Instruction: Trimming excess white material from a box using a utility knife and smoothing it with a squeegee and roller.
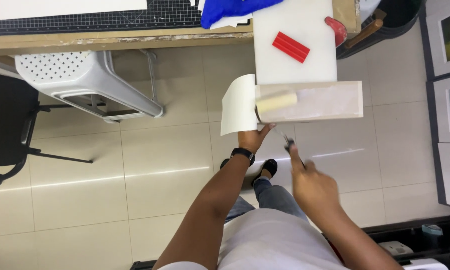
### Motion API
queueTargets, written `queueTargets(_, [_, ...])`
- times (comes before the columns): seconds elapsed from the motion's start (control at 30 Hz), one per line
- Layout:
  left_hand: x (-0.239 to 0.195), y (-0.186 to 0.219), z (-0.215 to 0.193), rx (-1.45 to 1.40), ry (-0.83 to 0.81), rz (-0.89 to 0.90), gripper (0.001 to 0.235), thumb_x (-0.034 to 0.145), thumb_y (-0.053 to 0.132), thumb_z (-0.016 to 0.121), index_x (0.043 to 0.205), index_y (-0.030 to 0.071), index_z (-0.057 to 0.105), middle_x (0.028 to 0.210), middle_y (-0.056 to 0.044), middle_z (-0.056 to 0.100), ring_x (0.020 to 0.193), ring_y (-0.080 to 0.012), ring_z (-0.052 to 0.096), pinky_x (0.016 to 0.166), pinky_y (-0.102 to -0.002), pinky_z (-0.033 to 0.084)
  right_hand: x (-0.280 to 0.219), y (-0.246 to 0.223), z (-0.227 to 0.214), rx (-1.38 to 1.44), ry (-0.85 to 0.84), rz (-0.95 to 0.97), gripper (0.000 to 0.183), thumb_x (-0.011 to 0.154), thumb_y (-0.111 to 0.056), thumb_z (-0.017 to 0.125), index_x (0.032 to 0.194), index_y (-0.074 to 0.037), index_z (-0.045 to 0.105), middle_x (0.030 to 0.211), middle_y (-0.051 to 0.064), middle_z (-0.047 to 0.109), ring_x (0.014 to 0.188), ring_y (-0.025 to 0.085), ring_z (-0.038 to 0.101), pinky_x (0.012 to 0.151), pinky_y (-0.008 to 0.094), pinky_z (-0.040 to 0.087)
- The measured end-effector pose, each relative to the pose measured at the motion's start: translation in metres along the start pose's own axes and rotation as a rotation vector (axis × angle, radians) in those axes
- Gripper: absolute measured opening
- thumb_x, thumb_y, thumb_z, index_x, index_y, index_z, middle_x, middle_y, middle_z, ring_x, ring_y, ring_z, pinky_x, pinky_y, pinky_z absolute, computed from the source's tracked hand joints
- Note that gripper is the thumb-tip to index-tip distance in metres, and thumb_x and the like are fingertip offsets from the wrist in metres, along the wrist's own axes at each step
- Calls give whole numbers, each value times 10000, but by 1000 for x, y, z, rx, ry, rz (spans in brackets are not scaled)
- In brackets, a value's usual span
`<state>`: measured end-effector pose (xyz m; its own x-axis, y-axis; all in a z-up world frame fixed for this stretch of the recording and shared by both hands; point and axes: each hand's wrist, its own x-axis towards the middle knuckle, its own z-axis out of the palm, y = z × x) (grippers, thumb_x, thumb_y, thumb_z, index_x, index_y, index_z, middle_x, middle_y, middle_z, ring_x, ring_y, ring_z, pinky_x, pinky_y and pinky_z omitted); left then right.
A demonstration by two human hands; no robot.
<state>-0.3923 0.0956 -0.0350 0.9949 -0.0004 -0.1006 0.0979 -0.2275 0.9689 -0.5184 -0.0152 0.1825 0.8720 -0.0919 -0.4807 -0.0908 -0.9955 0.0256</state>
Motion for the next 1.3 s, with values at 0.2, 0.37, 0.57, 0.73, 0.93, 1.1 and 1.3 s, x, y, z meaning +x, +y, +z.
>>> queueTargets(0.2, [-2, 3, -4, -14, -5, -17, 824, 763, 404, 858, 1423, 64, 501, 1349, -116, 628, 1294, -310, 572, 1091, -414, 480, -27, 111, -36, -269, 179, -218, 648, 941, -427, 549, 1568, -411, 386, 996, -90, 693, 531, 218, 689, 388, 408, 582])
queueTargets(0.37, [-9, 10, 1, -36, 3, -43, 818, 752, 347, 882, 1409, 52, 495, 1317, -138, 642, 1265, -336, 590, 1071, -436, 504, 28, 181, -73, -543, 233, -394, 700, 966, -240, 630, 1565, -488, 366, 855, -104, 638, 468, 100, 549, 290, 245, 433])
queueTargets(0.57, [4, 8, 10, -63, 18, -106, 810, 726, 337, 900, 1383, 62, 515, 1286, -113, 654, 1229, -299, 604, 1041, -412, 522, 102, 189, -76, -540, 156, -449, 585, 967, -478, 524, 1509, -634, 371, 916, -132, 605, 667, 180, 671, 419, 393, 475])
queueTargets(0.73, [-3, -2, 12, -67, 21, -174, 789, 700, 405, 901, 1344, 77, 583, 1247, -72, 699, 1199, -243, 644, 1000, -376, 548, 127, 181, -93, -436, 120, -563, 541, 1018, -445, 465, 1539, -569, 390, 861, -110, 621, 662, 160, 660, 403, 352, 449])
queueTargets(0.93, [-2, -1, 16, -36, 94, -27, 872, 761, 353, 880, 1470, 58, 466, 1392, -130, 623, 1319, -304, 570, 1106, -406, 467, 138, 182, -103, -546, -69, -376, 526, 1024, -535, 367, 1514, -710, 295, 914, -168, 621, 885, 84, 703, 522, 332, 519])
queueTargets(1.1, [3, -28, 22, 64, 137, -13, 966, 685, 331, 945, 1471, 34, 469, 1437, -147, 595, 1366, -308, 526, 1155, -407, 421, 140, 209, -86, -391, -33, -473, 558, 1043, -440, 412, 1541, -661, 292, 893, -115, 597, 803, 117, 640, 449, 332, 451])
queueTargets(1.3, [-5, 29, 11, -46, 164, -147, 1042, 592, 381, 975, 1443, 48, 475, 1399, -113, 604, 1353, -265, 526, 1162, -385, 419, 136, 436, -55, -310, 240, -612, 646, 967, -316, 604, 1541, -529, 398, 721, -125, 621, 515, 78, 511, 523, 216, 446])
